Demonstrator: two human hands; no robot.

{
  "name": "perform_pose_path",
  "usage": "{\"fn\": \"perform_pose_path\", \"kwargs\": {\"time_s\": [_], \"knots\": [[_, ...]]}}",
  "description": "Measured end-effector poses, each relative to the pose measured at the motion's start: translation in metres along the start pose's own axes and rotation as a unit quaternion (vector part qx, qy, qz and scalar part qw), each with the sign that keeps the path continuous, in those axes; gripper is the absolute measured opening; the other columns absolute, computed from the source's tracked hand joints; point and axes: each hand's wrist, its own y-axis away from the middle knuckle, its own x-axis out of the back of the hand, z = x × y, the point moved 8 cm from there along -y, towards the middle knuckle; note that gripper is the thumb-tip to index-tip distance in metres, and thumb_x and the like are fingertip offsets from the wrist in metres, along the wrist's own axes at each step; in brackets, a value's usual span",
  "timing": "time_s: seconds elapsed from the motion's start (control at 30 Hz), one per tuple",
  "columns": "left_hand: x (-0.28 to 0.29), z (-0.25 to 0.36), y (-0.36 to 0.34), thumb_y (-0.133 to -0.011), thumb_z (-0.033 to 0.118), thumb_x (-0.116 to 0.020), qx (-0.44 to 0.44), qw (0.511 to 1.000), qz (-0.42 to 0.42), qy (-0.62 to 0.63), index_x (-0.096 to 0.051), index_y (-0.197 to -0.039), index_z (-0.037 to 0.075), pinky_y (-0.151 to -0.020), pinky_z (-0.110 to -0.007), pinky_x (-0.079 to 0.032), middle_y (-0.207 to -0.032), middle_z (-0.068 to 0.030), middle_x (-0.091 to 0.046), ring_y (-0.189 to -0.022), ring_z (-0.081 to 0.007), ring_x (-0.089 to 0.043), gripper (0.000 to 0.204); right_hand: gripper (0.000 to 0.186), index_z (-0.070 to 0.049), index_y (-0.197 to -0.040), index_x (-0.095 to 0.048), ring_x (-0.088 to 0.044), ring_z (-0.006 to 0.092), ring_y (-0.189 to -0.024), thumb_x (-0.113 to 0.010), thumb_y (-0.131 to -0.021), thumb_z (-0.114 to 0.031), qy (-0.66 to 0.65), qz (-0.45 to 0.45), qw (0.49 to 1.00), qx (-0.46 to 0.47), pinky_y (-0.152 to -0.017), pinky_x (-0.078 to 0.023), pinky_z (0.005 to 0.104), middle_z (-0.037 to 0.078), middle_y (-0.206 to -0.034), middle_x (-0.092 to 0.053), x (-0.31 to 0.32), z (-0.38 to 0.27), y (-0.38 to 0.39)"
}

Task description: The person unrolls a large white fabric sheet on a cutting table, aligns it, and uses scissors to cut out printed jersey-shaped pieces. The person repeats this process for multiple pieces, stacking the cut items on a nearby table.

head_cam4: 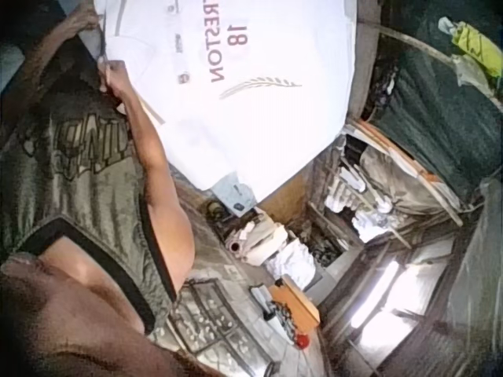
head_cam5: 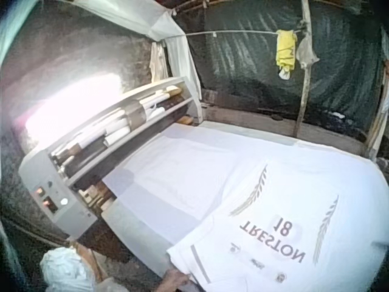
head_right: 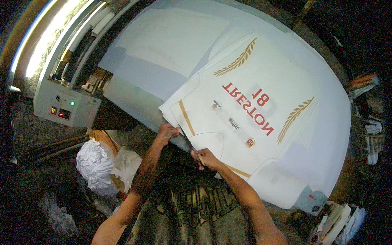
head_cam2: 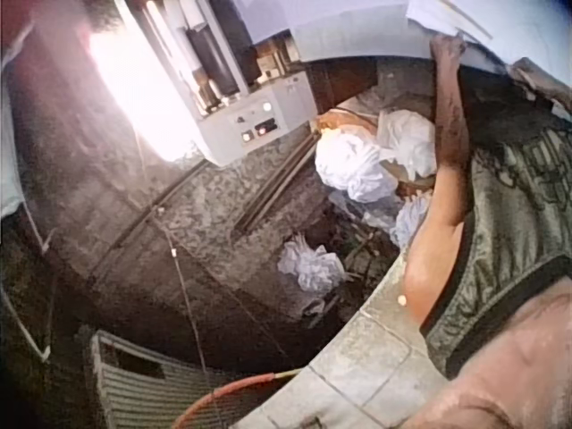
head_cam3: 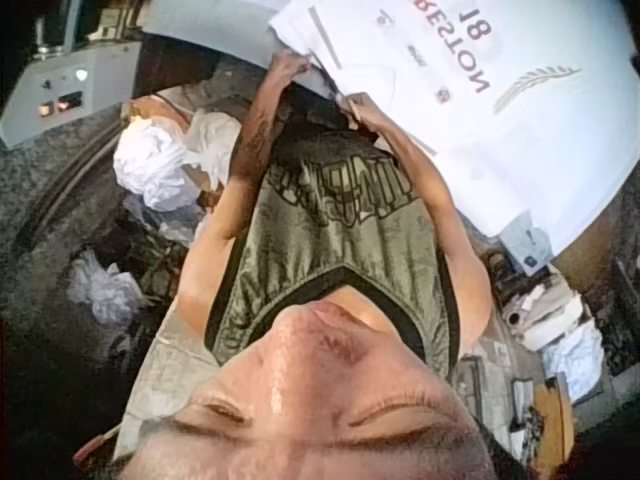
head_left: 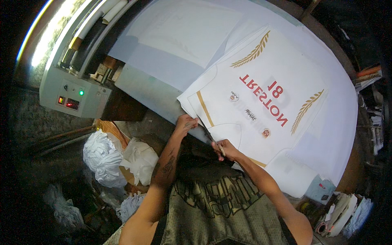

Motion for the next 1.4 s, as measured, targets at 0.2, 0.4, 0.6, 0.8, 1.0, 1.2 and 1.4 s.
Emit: {"fn": "perform_pose_path", "kwargs": {"time_s": [0.2,0.4,0.6,0.8,1.0,1.2,1.4], "knots": [[-0.011,0.015,0.028,-0.080,0.022,-0.073,0.040,0.997,-0.066,0.006,-0.061,-0.092,-0.003,-0.064,-0.027,-0.050,-0.079,-0.0070,-0.063,-0.067,-0.0151,-0.060,0.031,0.054,-0.007,-0.059,-0.052,-0.050,0.0109,-0.039,-0.063,-0.084,-0.054,0.014,0.004,1.000,0.008,-0.035,-0.039,0.0259,0.003,-0.049,-0.050,-0.008,-0.044,-0.023],[0.041,-0.011,0.073,-0.082,0.019,-0.071,-0.032,0.986,-0.145,0.080,-0.059,-0.094,-0.001,-0.069,-0.033,-0.051,-0.082,-0.0081,-0.064,-0.074,-0.0179,-0.062,0.026,0.049,-0.004,-0.063,-0.051,-0.048,0.0107,-0.039,-0.061,-0.089,-0.045,0.060,-0.015,0.990,0.124,-0.037,-0.039,0.0256,0.001,-0.052,-0.046,-0.021,-0.150,-0.089],[0.341,-0.175,0.168,-0.073,0.028,-0.068,0.132,0.692,0.119,-0.699,-0.062,-0.088,0.000,-0.074,-0.041,-0.052,-0.087,-0.0204,-0.061,-0.080,-0.0352,-0.062,0.032,0.039,0.006,-0.094,-0.061,-0.058,0.0202,-0.066,-0.069,-0.083,-0.031,0.258,0.341,0.884,0.191,-0.061,-0.047,0.0371,0.014,-0.073,-0.063,0.028,-0.058,0.045],[0.495,-0.322,0.313,-0.077,0.037,-0.065,0.355,0.743,0.292,-0.486,-0.058,-0.111,-0.001,-0.083,-0.044,-0.050,-0.104,-0.0209,-0.062,-0.095,-0.0354,-0.061,0.051,0.045,0.007,-0.101,-0.061,-0.060,0.0258,-0.076,-0.066,-0.085,-0.035,0.015,0.593,0.797,0.116,-0.070,-0.047,0.0376,0.019,-0.085,-0.065,-0.001,0.122,0.116],[0.426,-0.237,0.167,-0.080,0.045,-0.062,0.067,0.768,0.265,-0.579,-0.054,-0.121,-0.001,-0.088,-0.047,-0.047,-0.113,-0.0216,-0.061,-0.105,-0.0358,-0.058,0.063,0.055,0.010,-0.096,-0.064,-0.062,0.0242,-0.076,-0.071,-0.079,-0.042,-0.053,0.807,0.579,-0.105,-0.069,-0.046,0.0378,0.018,-0.087,-0.067,-0.001,0.172,0.112],[0.115,-0.123,0.053,-0.092,0.052,-0.051,0.188,0.922,-0.338,-0.011,-0.046,-0.124,-0.006,-0.103,-0.042,-0.041,-0.125,-0.0222,-0.054,-0.118,-0.0316,-0.052,0.066,0.033,0.007,-0.091,-0.066,-0.060,0.0212,-0.067,-0.078,-0.072,-0.018,-0.399,0.786,0.466,0.077,-0.059,-0.048,0.0348,0.011,-0.077,-0.066,0.013,0.156,0.095],[-0.031,-0.025,0.044,-0.090,0.051,-0.054,0.278,0.891,-0.229,0.275,-0.043,-0.125,-0.003,-0.094,-0.048,-0.046,-0.125,-0.0225,-0.052,-0.113,-0.0342,-0.054,0.065,0.025,0.005,-0.085,-0.059,-0.054,0.0178,-0.069,-0.077,-0.076,-0.010,-0.314,0.822,0.456,0.130,-0.061,-0.044,0.0337,0.010,-0.082,-0.063,0.018,0.132,0.156]]}}
